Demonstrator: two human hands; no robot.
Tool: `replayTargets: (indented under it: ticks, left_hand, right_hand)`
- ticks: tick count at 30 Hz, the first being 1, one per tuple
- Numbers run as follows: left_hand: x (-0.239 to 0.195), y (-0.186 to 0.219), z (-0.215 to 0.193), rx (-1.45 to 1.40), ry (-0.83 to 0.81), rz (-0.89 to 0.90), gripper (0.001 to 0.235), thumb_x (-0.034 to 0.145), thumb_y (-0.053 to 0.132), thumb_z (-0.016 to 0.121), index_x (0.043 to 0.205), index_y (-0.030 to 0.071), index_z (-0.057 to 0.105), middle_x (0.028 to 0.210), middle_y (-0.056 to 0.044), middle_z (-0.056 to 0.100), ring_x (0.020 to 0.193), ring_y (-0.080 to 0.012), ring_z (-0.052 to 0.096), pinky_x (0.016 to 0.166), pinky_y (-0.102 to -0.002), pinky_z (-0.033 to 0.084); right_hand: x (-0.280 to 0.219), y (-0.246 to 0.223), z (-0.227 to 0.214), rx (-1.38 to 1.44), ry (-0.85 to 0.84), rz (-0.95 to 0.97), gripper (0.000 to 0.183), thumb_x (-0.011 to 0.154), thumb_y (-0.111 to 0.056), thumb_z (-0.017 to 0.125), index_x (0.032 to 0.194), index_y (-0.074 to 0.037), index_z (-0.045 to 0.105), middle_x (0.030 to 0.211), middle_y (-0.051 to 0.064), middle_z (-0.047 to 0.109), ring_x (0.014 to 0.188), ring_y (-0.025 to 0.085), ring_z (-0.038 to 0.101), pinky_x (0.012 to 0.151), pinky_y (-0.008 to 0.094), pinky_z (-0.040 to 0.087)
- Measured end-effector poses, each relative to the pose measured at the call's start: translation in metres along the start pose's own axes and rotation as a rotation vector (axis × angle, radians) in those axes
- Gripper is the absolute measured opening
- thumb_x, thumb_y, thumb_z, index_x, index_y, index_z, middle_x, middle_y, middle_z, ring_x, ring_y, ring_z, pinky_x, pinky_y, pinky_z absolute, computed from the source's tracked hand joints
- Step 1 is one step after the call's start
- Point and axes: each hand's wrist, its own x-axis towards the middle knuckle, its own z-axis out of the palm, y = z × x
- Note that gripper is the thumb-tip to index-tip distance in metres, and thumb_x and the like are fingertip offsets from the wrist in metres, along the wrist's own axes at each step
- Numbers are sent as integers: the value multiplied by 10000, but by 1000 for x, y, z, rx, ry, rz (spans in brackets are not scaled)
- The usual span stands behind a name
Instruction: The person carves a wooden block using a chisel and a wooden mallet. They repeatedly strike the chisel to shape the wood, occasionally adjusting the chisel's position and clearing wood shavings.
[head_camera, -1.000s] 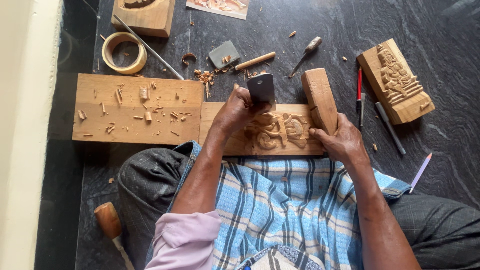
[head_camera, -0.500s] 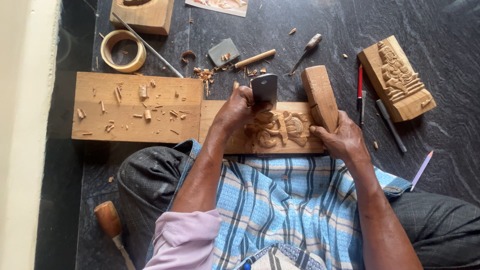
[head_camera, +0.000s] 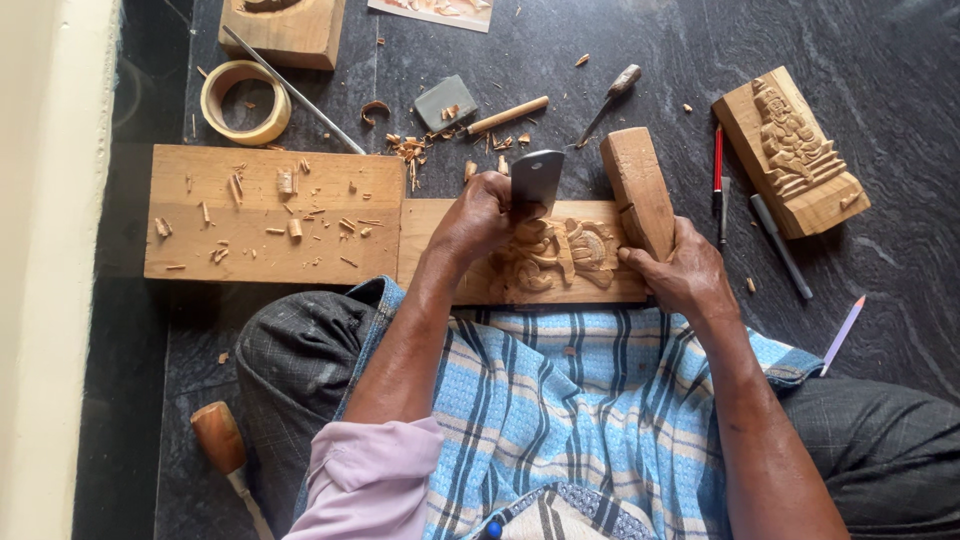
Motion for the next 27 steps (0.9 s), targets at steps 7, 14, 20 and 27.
replayTargets:
  ticks: [7, 14, 20, 27]
  left_hand:
    - [-2, -2, 0, 64, -12, 107, 147, 831, 102, 826, 800, -5, 731, 698, -111, 706, 612, -142, 646, 571, -372, 525]
    - [-9, 11, 1, 9, -63, -60, 92, 878, 99, 756, 818, 29, 765, 690, -71, 720, 610, -137, 624, 580, -357, 511]
    - [-6, 8, 3, 87, -36, 52, 110, 854, 105, 775, 806, 8, 755, 697, -60, 714, 610, -117, 639, 574, -355, 516]
    - [-9, 10, 4, 59, -75, 19, 89, 882, 73, 727, 829, 11, 760, 650, -87, 713, 582, -126, 605, 551, -368, 481]
  right_hand:
    - [1, 8, -1, 288, -32, 40, 525, 773, -287, 813, 1190, -24, 632, 850, 145, 736, 640, 223, 706, 521, 355, 590]
    - [-48, -14, -41, 188, 585, -764, 523, 956, -212, 799, 1291, -19, 447, 1050, 175, 669, 869, 261, 718, 694, 337, 651]
    - [-60, -44, -71, -204, 698, -1010, 595, 1020, -228, 820, 1466, -53, 468, 1046, 163, 725, 819, 266, 750, 692, 354, 658]
    - [-71, -42, -78, -51, 805, -1055, 506, 1122, -197, 685, 1526, -95, 398, 1167, 159, 728, 942, 212, 764, 782, 291, 688]
